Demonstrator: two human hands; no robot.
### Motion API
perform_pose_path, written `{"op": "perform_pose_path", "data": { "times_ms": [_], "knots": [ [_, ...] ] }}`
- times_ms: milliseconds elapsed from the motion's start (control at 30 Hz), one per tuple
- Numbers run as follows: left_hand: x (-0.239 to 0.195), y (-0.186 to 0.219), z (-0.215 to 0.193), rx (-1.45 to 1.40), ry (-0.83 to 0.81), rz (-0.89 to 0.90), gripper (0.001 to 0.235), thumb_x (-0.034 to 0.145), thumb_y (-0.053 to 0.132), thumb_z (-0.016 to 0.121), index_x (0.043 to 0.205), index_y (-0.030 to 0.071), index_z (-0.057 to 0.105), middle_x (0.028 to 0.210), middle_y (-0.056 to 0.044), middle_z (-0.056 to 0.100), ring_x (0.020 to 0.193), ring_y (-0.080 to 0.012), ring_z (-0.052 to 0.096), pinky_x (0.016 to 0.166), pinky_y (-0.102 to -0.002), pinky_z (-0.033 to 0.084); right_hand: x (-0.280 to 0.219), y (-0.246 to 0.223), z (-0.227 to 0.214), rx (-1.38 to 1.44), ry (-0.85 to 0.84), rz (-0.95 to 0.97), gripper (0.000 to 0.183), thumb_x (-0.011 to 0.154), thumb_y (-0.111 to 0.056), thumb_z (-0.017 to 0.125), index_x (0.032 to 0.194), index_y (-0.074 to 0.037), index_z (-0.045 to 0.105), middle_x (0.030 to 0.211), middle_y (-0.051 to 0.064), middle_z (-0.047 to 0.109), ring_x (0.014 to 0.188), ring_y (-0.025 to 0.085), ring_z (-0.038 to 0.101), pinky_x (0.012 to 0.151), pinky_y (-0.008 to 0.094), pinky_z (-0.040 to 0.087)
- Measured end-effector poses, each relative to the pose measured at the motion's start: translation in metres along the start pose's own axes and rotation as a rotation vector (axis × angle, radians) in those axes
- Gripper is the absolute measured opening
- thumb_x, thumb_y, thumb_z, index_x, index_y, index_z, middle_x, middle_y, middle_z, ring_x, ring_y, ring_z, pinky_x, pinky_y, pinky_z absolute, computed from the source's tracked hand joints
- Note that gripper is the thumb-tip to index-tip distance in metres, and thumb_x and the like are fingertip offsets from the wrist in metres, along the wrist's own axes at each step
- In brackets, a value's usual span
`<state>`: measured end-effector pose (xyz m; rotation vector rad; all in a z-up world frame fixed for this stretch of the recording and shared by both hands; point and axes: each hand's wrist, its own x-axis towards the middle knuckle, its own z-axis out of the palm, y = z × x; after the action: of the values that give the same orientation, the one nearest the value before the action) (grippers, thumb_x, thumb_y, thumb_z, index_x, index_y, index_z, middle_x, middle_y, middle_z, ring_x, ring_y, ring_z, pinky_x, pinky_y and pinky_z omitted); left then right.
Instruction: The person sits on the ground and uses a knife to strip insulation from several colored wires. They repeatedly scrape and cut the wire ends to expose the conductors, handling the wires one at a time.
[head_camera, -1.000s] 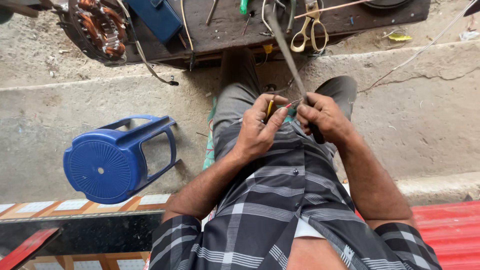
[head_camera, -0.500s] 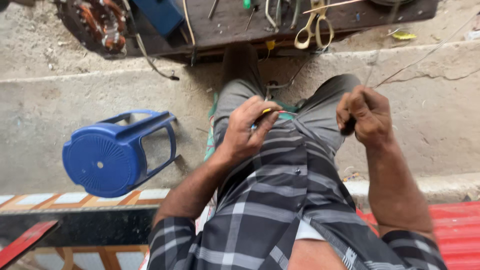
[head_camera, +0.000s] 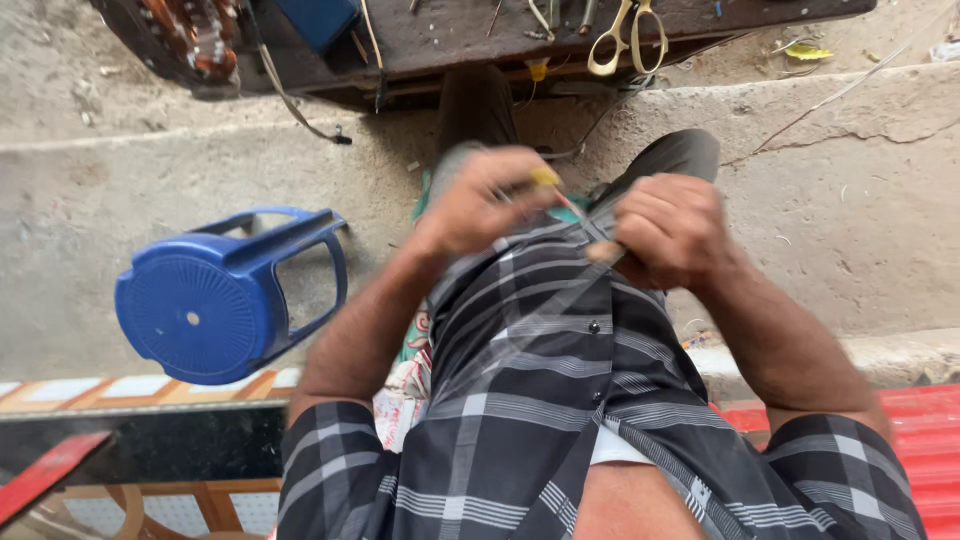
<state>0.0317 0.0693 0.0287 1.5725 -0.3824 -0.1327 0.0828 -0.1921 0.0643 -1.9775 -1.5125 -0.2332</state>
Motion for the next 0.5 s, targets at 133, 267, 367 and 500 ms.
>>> {"op": "perform_pose_path", "data": {
  "times_ms": [133,267,367,500],
  "knots": [
    [0.001,0.004,-0.026,0.102,-0.050,0.005,0.018,0.101,0.017,0.067,0.106,0.001,0.074,0.082,-0.012,0.064,0.075,-0.0260,0.064,0.068,-0.037,0.049,0.010,0.004,-0.031,-0.194,0.023,-0.057,0.054,0.100,-0.046,0.074,0.074,-0.010,0.044,0.070,0.008,0.059,0.060,0.025,0.061,0.054,0.039,0.048],
    [0.010,0.008,-0.016,0.131,-0.197,0.119,0.020,0.105,0.019,0.066,0.105,0.000,0.071,0.088,-0.014,0.065,0.083,-0.0286,0.064,0.073,-0.040,0.049,0.004,0.008,-0.022,-0.261,0.021,-0.034,0.059,0.100,-0.054,0.071,0.074,-0.007,0.047,0.068,0.009,0.058,0.053,0.022,0.052,0.048,0.036,0.041],
    [0.017,0.012,-0.012,0.068,-0.222,0.116,0.021,0.104,0.021,0.066,0.106,0.000,0.071,0.090,-0.013,0.066,0.083,-0.0273,0.067,0.072,-0.039,0.051,0.010,0.014,-0.005,-0.291,-0.036,-0.058,0.061,0.099,-0.057,0.070,0.070,-0.011,0.043,0.061,0.003,0.049,0.051,0.018,0.049,0.046,0.034,0.039],
    [0.016,0.007,-0.008,0.034,-0.261,0.111,0.021,0.104,0.021,0.067,0.104,0.000,0.070,0.090,-0.012,0.067,0.084,-0.0272,0.067,0.073,-0.038,0.052,0.022,0.014,0.006,-0.432,-0.165,-0.152,0.040,0.097,-0.023,0.070,0.067,-0.017,0.044,0.061,-0.001,0.050,0.053,0.012,0.051,0.047,0.031,0.039]
  ]
}}
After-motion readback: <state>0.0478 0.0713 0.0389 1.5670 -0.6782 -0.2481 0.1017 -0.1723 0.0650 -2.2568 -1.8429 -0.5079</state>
